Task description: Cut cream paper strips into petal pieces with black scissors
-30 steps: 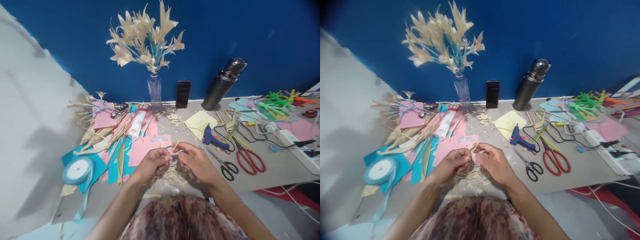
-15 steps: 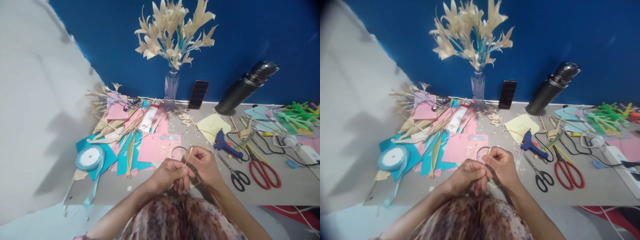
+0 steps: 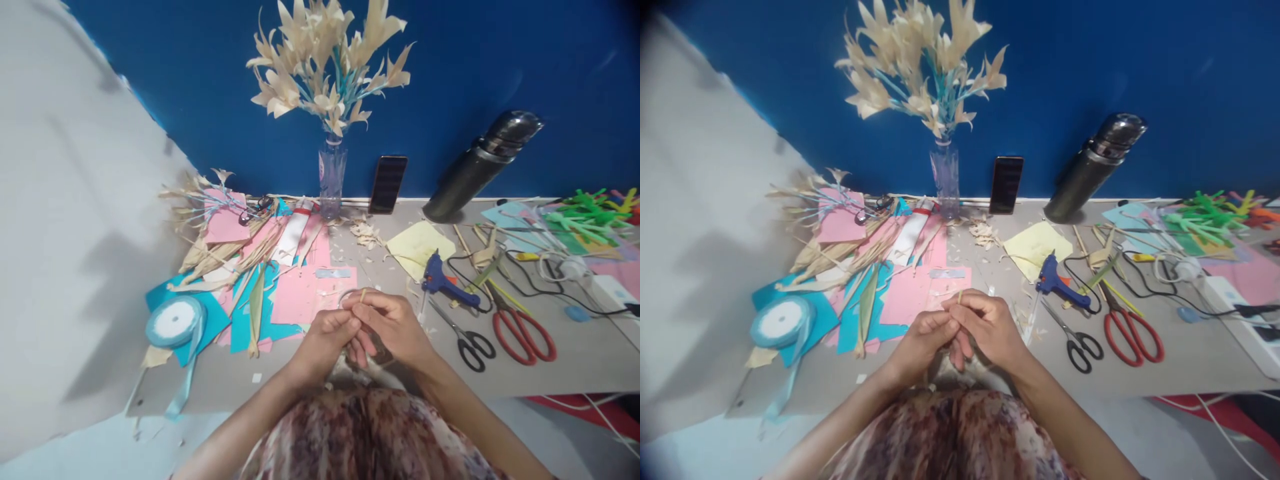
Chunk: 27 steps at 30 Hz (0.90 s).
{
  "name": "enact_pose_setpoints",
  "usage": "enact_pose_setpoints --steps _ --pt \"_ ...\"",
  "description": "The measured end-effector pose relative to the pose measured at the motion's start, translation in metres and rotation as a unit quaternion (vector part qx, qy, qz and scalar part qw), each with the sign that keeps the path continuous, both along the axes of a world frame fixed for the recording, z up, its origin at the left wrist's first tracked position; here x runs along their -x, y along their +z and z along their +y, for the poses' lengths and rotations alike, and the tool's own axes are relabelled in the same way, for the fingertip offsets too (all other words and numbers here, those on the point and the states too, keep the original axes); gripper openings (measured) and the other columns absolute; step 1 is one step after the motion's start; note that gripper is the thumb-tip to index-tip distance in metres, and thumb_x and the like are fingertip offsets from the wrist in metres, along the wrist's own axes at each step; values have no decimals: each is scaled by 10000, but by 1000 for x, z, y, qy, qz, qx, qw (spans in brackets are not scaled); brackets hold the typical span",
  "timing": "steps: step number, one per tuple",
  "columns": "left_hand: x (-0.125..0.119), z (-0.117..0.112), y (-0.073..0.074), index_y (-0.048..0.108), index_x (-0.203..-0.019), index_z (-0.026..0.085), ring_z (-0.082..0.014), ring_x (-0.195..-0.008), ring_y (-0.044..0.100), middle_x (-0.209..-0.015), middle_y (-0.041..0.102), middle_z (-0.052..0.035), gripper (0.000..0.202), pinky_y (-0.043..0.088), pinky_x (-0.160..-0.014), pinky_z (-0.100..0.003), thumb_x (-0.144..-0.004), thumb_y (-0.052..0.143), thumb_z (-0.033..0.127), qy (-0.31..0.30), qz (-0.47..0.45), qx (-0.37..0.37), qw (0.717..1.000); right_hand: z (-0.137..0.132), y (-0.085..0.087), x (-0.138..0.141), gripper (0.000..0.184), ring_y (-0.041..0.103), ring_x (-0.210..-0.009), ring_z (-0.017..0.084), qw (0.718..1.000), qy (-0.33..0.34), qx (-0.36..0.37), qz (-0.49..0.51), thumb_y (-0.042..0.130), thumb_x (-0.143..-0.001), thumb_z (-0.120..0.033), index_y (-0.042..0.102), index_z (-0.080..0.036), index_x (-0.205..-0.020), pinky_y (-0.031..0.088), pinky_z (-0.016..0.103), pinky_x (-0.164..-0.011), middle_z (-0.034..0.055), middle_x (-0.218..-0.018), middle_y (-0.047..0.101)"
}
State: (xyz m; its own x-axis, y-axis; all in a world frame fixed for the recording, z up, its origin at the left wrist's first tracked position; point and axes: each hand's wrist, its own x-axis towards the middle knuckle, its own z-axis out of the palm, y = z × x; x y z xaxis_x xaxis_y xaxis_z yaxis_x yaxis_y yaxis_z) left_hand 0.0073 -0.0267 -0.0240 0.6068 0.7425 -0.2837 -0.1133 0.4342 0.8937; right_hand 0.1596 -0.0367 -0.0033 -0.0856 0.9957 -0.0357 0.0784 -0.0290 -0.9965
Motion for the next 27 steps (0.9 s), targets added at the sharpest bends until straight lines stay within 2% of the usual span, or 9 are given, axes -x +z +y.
enact_pose_setpoints --steps 2,5,8,11,14,16,19,23,27 --pt "1 -1 0 693 -701 88 -129 -467 585 -581 667 -83 513 430 -507 -233 -849 579 566 -10 5 -1 1000 0 -1 -4 259 676 -864 200 999 32 19 17 627 -889 -422 767 -205 -905 514 317 -832 64 -920 708" --pt "-1 -4 -2 675 -675 88 -129 -452 588 -572 669 -92 524 435 -496 -231 -866 552 561 -36 6 9 999 -2 -4 -6 286 624 -719 171 997 30 35 65 692 -835 -431 721 -170 -723 508 283 -676 47 -776 658" --pt "-3 -7 -6 664 -759 94 -139 -447 601 -602 690 -95 463 438 -483 -233 -868 558 531 -54 -8 20 998 -6 -8 -5 340 491 -537 103 993 -9 49 109 750 -780 -409 613 -160 -592 394 233 -495 4 -657 583" --pt "-3 -7 -4 653 -881 106 -155 -462 608 -632 701 -89 438 453 -487 -252 -855 560 534 -80 3 33 996 -9 -10 -4 372 392 -446 76 991 -28 75 111 777 -739 -411 543 -172 -576 288 219 -426 -40 -533 502" --pt "4 -1 9 668 -826 126 -164 -579 621 -660 691 -71 387 469 -573 -265 -867 541 489 -137 92 -34 986 -10 -7 -7 380 404 -457 89 994 -31 85 62 787 -710 -434 532 -182 -585 280 217 -431 -53 -492 479" --pt "9 6 20 648 -732 149 -153 -661 585 -691 660 -38 331 444 -636 -253 -874 534 425 -72 170 -146 972 -11 -3 -9 368 392 -478 87 996 -19 81 9 805 -680 -420 547 -175 -588 272 214 -441 -56 -509 484" --pt "13 15 32 556 -641 166 -142 -639 509 -636 562 -8 415 393 -620 -251 -917 418 443 19 210 -222 952 -11 3 -7 317 362 -488 79 994 -1 75 -75 823 -644 -335 568 -165 -564 255 211 -453 -69 -508 466" --pt "13 18 39 409 -541 185 -109 -534 382 -522 384 41 441 295 -547 -247 -922 411 407 -28 249 -277 928 -13 6 -3 212 441 -543 96 989 12 33 -143 797 -670 -248 624 -163 -581 300 213 -505 -54 -557 547" --pt "16 18 40 504 -599 173 -120 -581 456 -574 483 29 376 339 -592 -245 -924 425 345 -7 275 -290 917 -17 7 -9 84 497 -566 114 988 20 5 -155 712 -782 -253 707 -175 -752 345 223 -544 -32 -624 623"
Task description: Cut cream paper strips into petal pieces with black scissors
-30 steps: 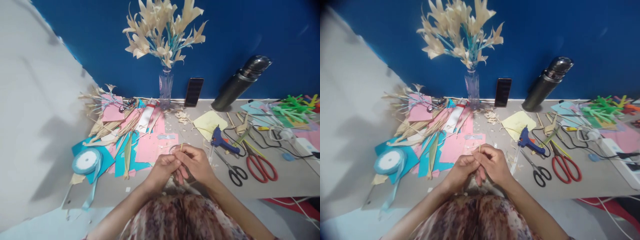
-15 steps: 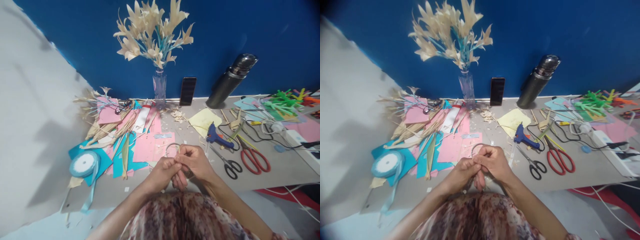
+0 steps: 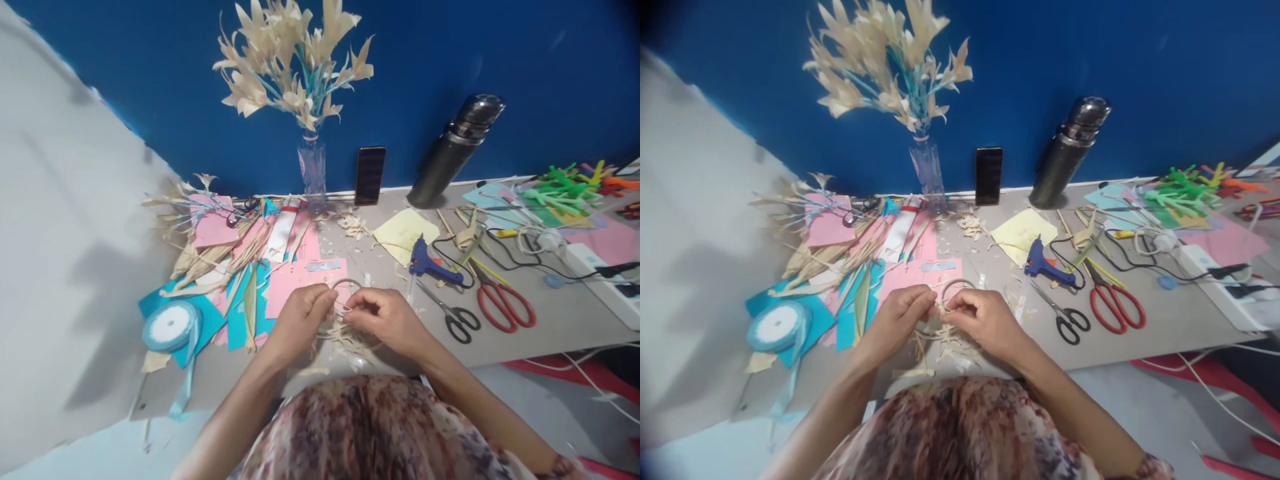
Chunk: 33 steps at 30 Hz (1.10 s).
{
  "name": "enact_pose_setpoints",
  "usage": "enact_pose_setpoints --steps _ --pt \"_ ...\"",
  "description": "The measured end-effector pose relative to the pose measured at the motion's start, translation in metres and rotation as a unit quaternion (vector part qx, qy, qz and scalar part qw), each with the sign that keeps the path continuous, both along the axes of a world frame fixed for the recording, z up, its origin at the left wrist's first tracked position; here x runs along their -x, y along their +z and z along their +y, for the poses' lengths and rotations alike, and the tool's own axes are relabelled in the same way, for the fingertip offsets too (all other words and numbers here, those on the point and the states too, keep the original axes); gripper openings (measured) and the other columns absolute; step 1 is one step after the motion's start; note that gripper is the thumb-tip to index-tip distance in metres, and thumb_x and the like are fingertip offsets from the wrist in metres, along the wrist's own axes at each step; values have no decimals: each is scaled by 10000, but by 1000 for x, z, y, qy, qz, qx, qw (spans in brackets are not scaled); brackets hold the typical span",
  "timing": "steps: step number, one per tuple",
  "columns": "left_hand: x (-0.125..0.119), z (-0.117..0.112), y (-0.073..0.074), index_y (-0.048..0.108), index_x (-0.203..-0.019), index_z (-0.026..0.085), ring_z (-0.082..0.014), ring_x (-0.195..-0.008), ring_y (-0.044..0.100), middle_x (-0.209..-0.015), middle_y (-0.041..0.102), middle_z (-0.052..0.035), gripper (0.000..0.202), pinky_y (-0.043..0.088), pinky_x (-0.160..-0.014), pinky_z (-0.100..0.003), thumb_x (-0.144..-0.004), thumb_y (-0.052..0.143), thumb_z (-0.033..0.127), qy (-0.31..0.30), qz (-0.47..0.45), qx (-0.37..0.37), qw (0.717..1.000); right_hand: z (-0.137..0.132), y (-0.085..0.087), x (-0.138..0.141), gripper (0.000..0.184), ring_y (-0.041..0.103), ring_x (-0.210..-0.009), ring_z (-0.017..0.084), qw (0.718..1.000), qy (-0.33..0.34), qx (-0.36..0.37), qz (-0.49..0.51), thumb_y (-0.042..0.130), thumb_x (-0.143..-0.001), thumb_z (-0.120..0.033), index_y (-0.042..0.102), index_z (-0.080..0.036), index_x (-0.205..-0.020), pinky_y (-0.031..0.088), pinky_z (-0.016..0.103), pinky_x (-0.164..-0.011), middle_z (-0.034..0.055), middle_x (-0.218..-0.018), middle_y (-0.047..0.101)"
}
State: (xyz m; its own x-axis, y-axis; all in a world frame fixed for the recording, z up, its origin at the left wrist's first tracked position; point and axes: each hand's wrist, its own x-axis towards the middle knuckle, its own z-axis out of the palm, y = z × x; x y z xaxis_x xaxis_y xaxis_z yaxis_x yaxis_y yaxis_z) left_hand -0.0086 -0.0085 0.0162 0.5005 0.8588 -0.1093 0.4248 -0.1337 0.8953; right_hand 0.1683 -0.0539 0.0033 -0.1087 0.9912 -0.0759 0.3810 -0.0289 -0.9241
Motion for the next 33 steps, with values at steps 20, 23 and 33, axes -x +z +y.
enact_pose_setpoints --steps 20,23,33 --pt "-8 -18 -13 771 -779 178 -152 -716 660 -753 730 -44 41 514 -671 -255 -769 734 165 123 -201 -78 969 4 -11 12 144 537 -609 131 973 -132 15 187 702 -763 -300 729 -159 -767 391 235 -545 5 -670 650" --pt "-13 -22 -17 767 -833 176 -145 -718 653 -769 724 -56 107 509 -652 -250 -820 674 127 123 -140 -209 960 3 -11 11 111 525 -612 118 974 -107 25 197 683 -772 -256 742 -162 -776 381 226 -543 7 -705 662" --pt "-13 -19 -19 738 -868 166 -159 -737 654 -786 725 -58 112 507 -673 -266 -847 637 125 64 -70 -302 949 1 -21 11 256 308 -456 36 874 -123 168 439 837 -649 -348 712 -140 -730 166 179 -405 -7 -624 560"
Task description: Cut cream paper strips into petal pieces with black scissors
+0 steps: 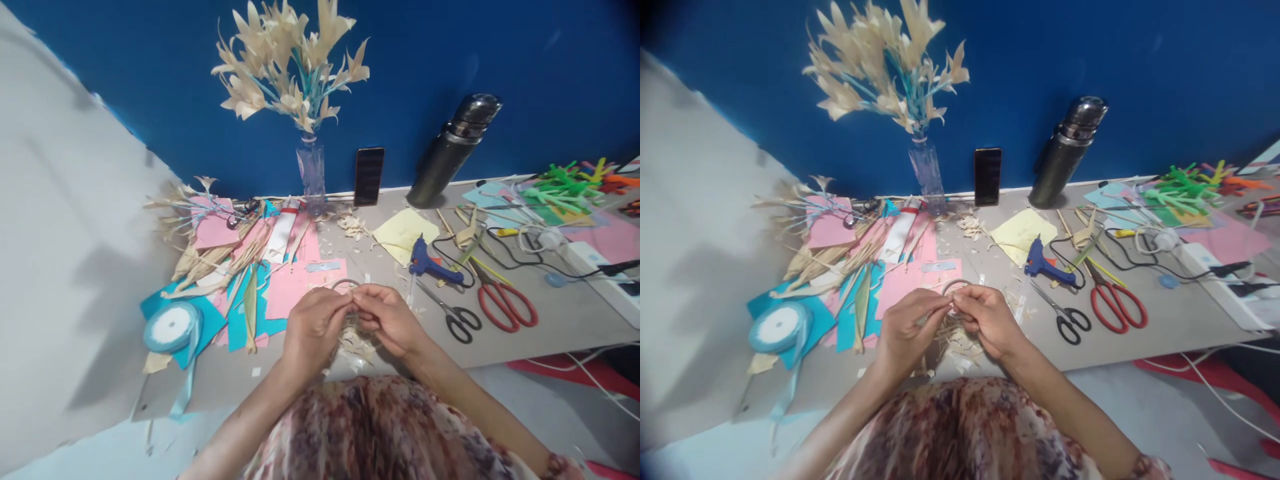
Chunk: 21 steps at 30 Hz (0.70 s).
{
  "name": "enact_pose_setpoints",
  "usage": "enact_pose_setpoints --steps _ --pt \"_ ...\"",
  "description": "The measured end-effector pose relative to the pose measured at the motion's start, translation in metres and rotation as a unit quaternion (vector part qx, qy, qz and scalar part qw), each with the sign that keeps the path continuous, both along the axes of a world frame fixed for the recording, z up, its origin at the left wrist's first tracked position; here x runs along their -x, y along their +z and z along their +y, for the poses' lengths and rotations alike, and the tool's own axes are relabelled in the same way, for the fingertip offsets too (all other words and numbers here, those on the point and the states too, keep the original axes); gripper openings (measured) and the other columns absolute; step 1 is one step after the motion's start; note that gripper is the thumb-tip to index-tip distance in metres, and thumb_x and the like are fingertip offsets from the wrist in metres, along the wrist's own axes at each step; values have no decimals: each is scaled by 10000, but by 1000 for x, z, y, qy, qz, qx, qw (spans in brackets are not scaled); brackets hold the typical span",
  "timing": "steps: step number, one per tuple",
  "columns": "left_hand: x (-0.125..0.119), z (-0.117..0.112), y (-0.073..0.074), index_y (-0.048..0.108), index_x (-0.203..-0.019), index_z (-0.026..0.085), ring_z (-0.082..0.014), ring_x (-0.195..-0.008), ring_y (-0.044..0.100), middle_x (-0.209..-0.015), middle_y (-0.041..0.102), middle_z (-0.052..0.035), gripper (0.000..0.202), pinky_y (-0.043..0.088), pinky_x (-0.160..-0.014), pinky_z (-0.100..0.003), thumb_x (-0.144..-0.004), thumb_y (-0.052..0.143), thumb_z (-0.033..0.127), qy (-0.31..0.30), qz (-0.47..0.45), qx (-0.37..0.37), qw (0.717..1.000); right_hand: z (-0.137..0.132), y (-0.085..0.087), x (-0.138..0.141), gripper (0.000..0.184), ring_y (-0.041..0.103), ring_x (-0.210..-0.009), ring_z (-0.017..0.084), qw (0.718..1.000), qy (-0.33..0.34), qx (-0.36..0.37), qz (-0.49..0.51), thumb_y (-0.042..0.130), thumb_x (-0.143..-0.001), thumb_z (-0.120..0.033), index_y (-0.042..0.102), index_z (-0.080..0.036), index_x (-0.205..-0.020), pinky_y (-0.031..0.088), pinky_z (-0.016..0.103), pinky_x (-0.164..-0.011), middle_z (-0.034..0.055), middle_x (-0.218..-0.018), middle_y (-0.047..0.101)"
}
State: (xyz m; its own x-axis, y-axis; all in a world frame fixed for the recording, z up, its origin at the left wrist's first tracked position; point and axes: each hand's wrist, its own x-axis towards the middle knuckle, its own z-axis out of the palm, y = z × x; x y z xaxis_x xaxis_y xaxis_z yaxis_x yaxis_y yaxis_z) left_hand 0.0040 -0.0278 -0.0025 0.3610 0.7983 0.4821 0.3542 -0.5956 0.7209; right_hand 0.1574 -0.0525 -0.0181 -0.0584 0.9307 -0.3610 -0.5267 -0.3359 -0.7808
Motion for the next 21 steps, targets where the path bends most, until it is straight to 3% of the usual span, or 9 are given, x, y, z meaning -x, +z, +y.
enact_pose_setpoints --steps 2,5,8,11,15,21 --pt "-1 -1 2 718 -815 173 -137 -704 651 -763 723 -27 65 501 -656 -235 -831 665 138 11 -41 89 995 -1 -1 -1 252 292 -448 37 1000 -1 -8 -11 821 -682 -366 701 -151 -736 163 181 -404 -21 -610 544" --pt "-2 -2 1 686 -793 174 -126 -687 631 -744 699 -6 86 480 -638 -223 -845 632 130 34 -47 174 983 -3 1 -5 221 377 -472 65 987 15 -75 -143 734 -789 -379 704 -161 -773 270 200 -436 -11 -629 587" --pt "-1 -2 -4 671 -817 170 -134 -754 622 -787 675 -17 140 472 -690 -236 -870 562 101 29 -38 139 989 -4 4 -8 197 547 -632 129 936 23 -159 -314 639 -868 -334 707 -164 -797 412 237 -591 20 -721 665" --pt "-1 -2 -7 660 -816 169 -139 -776 611 -787 651 -25 166 466 -707 -247 -873 531 83 25 -27 87 996 -5 7 -8 202 585 -686 148 896 22 -193 -400 576 -905 -303 698 -166 -821 430 243 -640 23 -763 682" --pt "-1 -3 -5 659 -806 174 -142 -777 610 -785 659 -23 137 464 -709 -253 -853 559 92 32 -17 73 997 -6 9 -8 172 597 -677 142 879 31 -212 -425 583 -902 -268 689 -170 -807 432 230 -638 7 -740 679" --pt "0 -7 -1 651 -798 182 -123 -677 607 -734 677 8 81 462 -636 -227 -809 619 108 70 -46 164 983 -7 12 -10 156 620 -704 146 865 61 -230 -442 604 -888 -226 717 -175 -794 435 229 -665 6 -765 713"
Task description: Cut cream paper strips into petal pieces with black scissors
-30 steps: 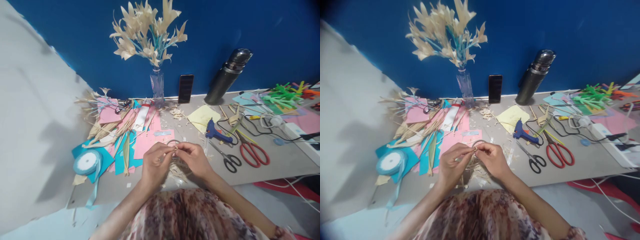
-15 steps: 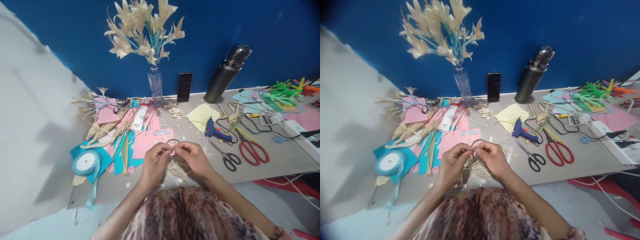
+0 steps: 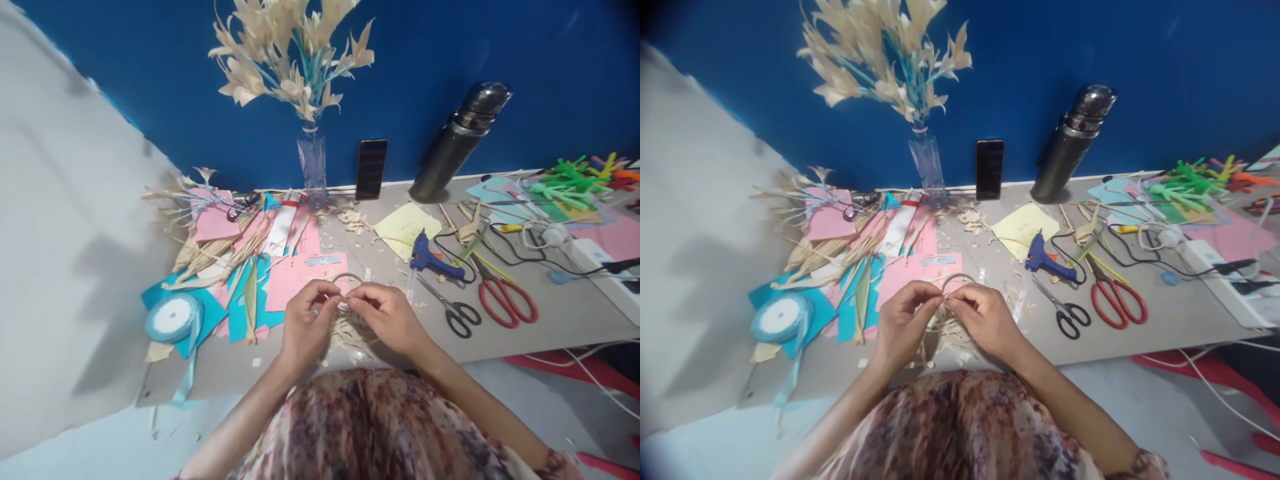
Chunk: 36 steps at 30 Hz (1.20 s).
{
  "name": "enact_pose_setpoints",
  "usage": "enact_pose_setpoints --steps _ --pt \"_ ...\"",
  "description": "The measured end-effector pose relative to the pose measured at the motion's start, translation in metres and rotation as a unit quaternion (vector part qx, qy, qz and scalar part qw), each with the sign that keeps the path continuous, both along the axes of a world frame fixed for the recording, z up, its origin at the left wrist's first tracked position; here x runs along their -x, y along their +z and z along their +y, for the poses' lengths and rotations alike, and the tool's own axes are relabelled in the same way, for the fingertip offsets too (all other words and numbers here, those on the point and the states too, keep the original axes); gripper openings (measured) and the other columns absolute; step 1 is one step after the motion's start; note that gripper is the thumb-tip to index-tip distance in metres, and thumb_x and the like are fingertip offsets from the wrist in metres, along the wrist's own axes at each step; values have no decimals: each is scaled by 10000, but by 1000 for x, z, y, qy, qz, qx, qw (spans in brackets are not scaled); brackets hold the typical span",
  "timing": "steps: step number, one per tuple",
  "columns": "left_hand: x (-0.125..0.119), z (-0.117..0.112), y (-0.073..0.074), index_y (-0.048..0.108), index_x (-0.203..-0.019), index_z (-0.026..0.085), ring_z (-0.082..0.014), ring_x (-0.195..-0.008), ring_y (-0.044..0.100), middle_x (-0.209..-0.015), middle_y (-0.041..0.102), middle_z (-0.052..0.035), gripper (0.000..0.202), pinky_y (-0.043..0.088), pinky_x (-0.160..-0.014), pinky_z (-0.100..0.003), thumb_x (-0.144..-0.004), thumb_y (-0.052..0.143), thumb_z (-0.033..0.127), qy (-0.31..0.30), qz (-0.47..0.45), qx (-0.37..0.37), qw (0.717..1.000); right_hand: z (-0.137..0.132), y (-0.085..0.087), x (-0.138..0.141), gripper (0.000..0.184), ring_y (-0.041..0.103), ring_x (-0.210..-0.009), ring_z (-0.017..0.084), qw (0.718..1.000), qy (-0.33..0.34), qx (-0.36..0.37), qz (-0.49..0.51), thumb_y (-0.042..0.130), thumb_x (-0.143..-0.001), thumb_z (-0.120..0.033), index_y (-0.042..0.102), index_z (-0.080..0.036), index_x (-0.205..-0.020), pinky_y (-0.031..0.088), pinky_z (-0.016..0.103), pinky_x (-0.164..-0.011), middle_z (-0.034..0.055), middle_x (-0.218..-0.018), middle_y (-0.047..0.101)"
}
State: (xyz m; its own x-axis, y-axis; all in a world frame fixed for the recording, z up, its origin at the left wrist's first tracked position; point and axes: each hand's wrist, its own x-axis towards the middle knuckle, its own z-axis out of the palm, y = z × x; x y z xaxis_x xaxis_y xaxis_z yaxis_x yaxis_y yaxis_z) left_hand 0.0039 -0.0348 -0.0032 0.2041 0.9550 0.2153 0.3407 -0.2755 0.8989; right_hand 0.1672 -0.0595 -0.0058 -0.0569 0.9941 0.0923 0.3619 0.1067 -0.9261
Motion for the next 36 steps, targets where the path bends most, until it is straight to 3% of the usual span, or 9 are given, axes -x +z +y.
enact_pose_setpoints --steps 4,8,17,19,22,26,32,34,36 --pt "-2 1 -6 675 -808 185 -137 -751 629 -781 696 -6 76 472 -695 -242 -806 638 118 10 -18 -42 999 1 1 1 159 616 -674 145 1000 10 25 -13 603 -873 -207 745 -171 -812 430 230 -641 3 -733 716" --pt "-5 2 -12 666 -788 181 -132 -726 609 -769 660 -4 37 469 -668 -242 -798 677 147 25 -79 5 997 0 -2 4 165 599 -624 146 999 -13 35 5 613 -861 -235 747 -168 -792 422 231 -588 5 -695 703" --pt "-1 -3 -13 708 -904 190 -168 -843 605 -872 655 -55 121 464 -720 -282 -873 594 164 -56 -29 -82 995 -3 -4 8 108 638 -652 180 996 -82 22 -8 646 -810 -212 745 -195 -771 450 260 -617 31 -732 738" --pt "0 -2 -10 699 -826 181 -166 -802 594 -821 638 -47 79 455 -703 -277 -852 624 180 -55 -33 -56 996 -4 -2 8 91 605 -592 160 996 -83 45 -2 667 -790 -229 733 -187 -743 427 246 -568 18 -670 716" --pt "2 -1 -5 638 -721 169 -155 -741 566 -749 598 -24 159 434 -686 -269 -868 595 210 -63 -64 47 995 -5 1 7 141 526 -521 126 994 -67 85 30 688 -777 -285 697 -173 -693 377 230 -500 -2 -595 660" --pt "1 1 -5 576 -707 168 -145 -707 517 -719 539 -3 218 404 -684 -267 -904 538 253 -74 -73 132 986 -4 -2 8 190 508 -542 110 981 -52 128 137 712 -760 -331 663 -163 -685 371 223 -507 0 -630 650" --pt "3 4 -9 636 -715 158 -157 -723 537 -739 580 -29 191 420 -704 -280 -852 639 292 -115 -147 139 973 -2 -10 11 314 295 -377 27 884 -29 260 387 788 -687 -403 588 -161 -674 181 192 -394 -32 -572 584" --pt "5 7 -11 651 -709 155 -155 -710 544 -730 590 -31 186 426 -694 -281 -822 682 300 -139 -177 152 962 -3 -10 10 298 313 -383 28 892 -21 250 377 783 -701 -380 588 -158 -668 193 190 -397 -33 -568 579" --pt "7 8 -12 655 -698 152 -151 -697 547 -719 592 -30 198 429 -682 -277 -808 699 310 -161 -192 179 951 -4 -8 8 258 355 -411 43 922 -19 216 322 762 -733 -354 605 -157 -674 234 194 -412 -35 -565 572"
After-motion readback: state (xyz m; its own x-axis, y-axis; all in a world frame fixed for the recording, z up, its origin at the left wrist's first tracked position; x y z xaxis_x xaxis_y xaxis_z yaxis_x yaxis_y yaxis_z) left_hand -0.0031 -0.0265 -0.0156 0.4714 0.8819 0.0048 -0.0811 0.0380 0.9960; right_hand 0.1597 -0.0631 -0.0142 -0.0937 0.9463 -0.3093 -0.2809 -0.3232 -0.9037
